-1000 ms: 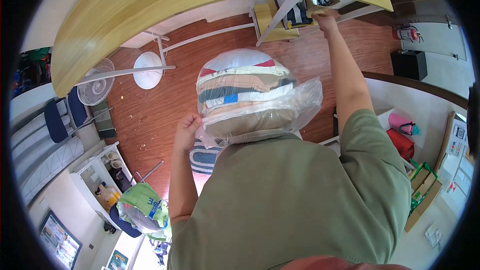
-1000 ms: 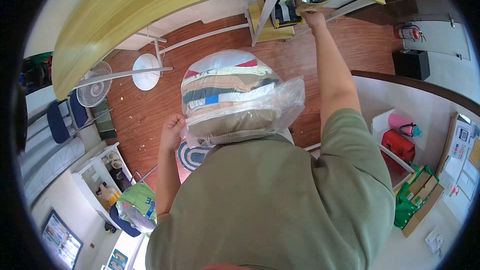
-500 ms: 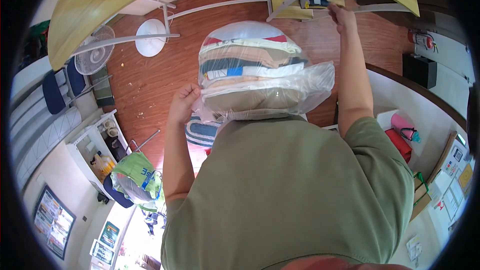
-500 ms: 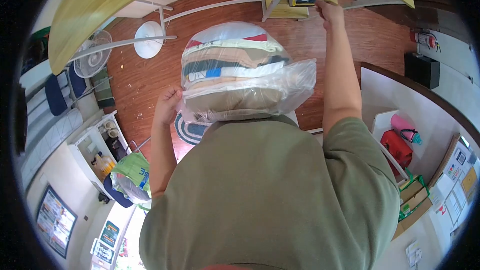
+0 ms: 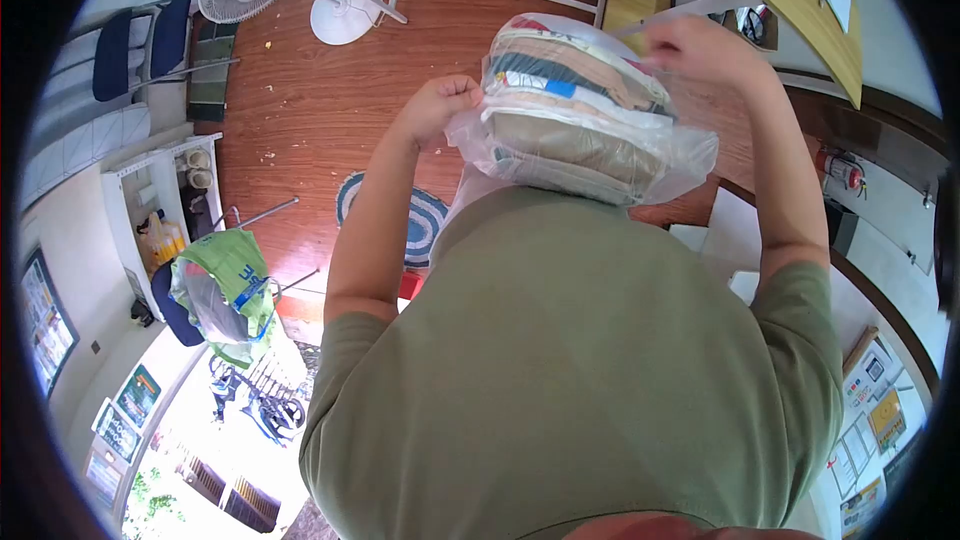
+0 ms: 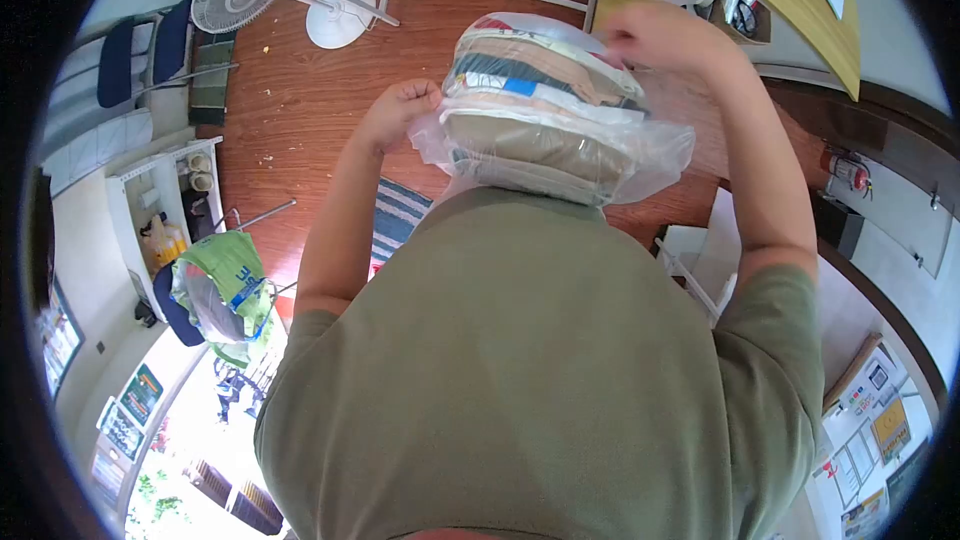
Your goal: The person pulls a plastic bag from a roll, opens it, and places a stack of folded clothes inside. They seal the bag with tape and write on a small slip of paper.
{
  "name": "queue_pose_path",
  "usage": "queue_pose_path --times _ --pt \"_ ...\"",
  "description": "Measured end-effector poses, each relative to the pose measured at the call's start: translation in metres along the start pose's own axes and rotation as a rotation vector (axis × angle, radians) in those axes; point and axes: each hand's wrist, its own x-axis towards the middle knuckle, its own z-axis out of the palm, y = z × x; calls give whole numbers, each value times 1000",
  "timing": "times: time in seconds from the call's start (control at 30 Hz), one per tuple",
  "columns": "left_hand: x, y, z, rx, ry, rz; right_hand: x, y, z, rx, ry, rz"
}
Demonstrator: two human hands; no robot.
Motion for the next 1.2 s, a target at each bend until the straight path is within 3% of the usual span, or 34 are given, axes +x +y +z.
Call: queue_pose_path --times 0.1,0.17,0.27,0.47,0.57,0.67,0.8,0.9,0.93,1.03,1.07,1.13,1.2 --pt "6 -2 -7 82 -43 40 48 -71 -4 333 -83 -488" --pt "9 -6 -9 93 -71 71 72 -106 -2 388 -254 -520" --pt "10 -6 -2 123 26 75 103 -125 21 283 -353 -499" --pt "21 -19 -15 99 -69 96 137 -145 44 -319 -325 -296" --pt "18 -23 -12 -19 -42 103 147 -132 46 -365 -225 -266" --pt "18 -21 -7 -28 -15 72 147 -107 38 -261 -139 -139" --pt "13 -17 1 -24 62 68 146 -73 61 -182 336 101" --pt "11 -17 3 15 79 54 117 -92 79 75 280 147" --pt "10 -16 3 -10 47 44 113 -90 84 23 303 146" --pt "20 -14 -5 29 6 41 129 -66 99 246 492 392" --pt "19 -16 -8 60 -2 33 113 -91 93 281 499 410" --pt "17 -14 -8 76 -14 28 83 -135 116 31 465 128" --pt "13 -7 -10 106 -76 39 55 -175 122 -83 455 166"
